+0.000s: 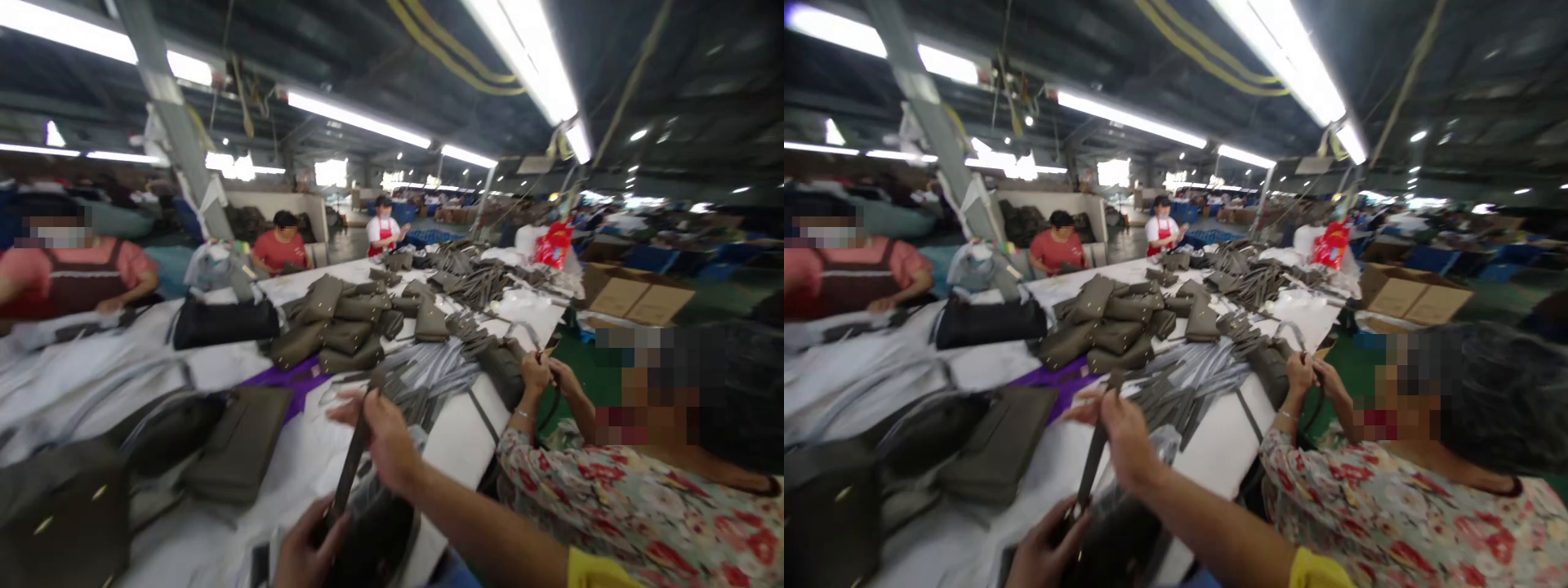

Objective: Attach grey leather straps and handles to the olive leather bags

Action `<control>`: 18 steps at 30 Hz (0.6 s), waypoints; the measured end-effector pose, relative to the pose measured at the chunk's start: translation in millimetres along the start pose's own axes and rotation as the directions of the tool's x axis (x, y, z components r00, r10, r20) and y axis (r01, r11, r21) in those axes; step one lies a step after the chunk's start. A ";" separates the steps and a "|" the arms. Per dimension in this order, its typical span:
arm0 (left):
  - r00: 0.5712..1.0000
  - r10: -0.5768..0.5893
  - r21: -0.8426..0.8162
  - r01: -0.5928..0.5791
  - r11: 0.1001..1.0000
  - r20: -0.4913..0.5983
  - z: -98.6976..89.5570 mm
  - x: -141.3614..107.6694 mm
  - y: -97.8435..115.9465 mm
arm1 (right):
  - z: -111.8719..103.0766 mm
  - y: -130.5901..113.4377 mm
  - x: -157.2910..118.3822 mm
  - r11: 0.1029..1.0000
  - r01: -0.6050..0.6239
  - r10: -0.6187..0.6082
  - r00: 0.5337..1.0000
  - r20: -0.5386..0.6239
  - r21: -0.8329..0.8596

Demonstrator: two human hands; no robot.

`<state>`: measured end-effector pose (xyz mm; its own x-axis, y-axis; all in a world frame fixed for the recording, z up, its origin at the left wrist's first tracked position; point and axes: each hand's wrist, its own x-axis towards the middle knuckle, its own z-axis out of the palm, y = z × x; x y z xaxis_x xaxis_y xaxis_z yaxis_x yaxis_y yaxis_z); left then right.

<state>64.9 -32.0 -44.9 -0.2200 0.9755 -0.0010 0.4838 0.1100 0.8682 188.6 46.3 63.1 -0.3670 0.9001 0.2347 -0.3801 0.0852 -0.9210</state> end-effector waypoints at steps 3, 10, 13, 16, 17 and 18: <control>0.998 -0.002 -0.043 0.005 0.999 0.058 7.0 -9.4 -12.2 | -29.1 14.1 10.7 0.931 -0.082 0.151 0.974 -0.171 0.356; 0.994 -0.019 -0.057 0.025 0.998 0.111 27.0 0.7 -25.6 | -60.7 19.7 15.2 0.862 -0.132 0.284 0.925 -0.252 0.489; 0.990 -0.040 -0.047 0.047 0.998 0.136 33.2 3.2 -31.0 | -66.8 14.4 20.7 0.874 -0.085 0.232 0.938 -0.257 0.479; 0.995 -0.026 -0.020 0.028 0.999 0.095 33.1 7.1 -35.0 | -81.7 17.5 29.1 0.898 -0.032 0.183 0.934 -0.305 0.439; 0.997 -0.018 -0.008 0.019 1.000 0.077 32.6 8.4 -35.9 | -86.5 20.7 30.5 0.911 -0.022 0.169 0.931 -0.325 0.412; 0.998 -0.014 0.001 0.014 1.000 0.058 32.4 9.7 -36.6 | -89.9 24.6 30.3 0.926 -0.020 0.158 0.928 -0.338 0.378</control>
<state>72.5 -20.4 -92.8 -0.1772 0.9833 -0.0414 0.4818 0.1234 0.8675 244.5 114.0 19.6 -0.1134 0.9930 -0.0334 -0.6650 -0.1008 -0.7400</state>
